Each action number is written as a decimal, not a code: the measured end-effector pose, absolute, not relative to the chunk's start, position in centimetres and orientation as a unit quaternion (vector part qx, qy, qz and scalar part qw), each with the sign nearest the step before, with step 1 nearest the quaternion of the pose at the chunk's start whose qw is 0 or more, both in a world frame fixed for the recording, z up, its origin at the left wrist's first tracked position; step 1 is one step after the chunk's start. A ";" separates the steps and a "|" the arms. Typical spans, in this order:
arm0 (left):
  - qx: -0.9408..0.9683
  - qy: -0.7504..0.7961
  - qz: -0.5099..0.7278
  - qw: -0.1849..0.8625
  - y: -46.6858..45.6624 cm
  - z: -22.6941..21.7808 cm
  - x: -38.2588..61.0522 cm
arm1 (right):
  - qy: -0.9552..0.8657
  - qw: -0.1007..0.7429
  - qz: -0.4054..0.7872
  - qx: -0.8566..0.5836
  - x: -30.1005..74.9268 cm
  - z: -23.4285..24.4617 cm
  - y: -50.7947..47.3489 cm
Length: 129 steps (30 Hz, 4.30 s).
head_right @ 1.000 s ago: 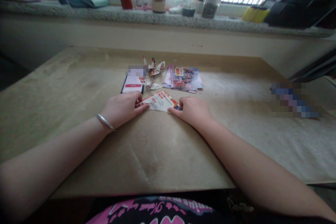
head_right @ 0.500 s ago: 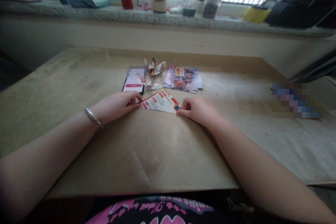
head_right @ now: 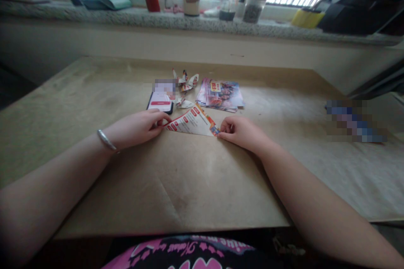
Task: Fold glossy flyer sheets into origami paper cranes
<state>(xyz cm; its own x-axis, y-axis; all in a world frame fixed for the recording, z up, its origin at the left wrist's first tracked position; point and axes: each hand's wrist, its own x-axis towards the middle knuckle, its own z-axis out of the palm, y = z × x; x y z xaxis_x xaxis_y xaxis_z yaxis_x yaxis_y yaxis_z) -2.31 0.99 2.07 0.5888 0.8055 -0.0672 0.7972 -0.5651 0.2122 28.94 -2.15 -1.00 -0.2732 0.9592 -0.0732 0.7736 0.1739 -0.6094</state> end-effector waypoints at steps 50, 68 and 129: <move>0.973 0.193 0.100 0.073 -0.2 1.6 -1.2 | -0.937 0.158 -0.050 -0.308 27.0 0.6 -4.0; 0.971 0.196 0.107 0.088 -0.3 1.2 -1.0 | -0.946 0.166 0.009 -0.278 25.6 0.1 -4.4; 0.878 0.441 0.163 0.088 -1.1 0.2 1.4 | -0.874 0.195 0.065 -0.441 24.8 -0.3 -4.3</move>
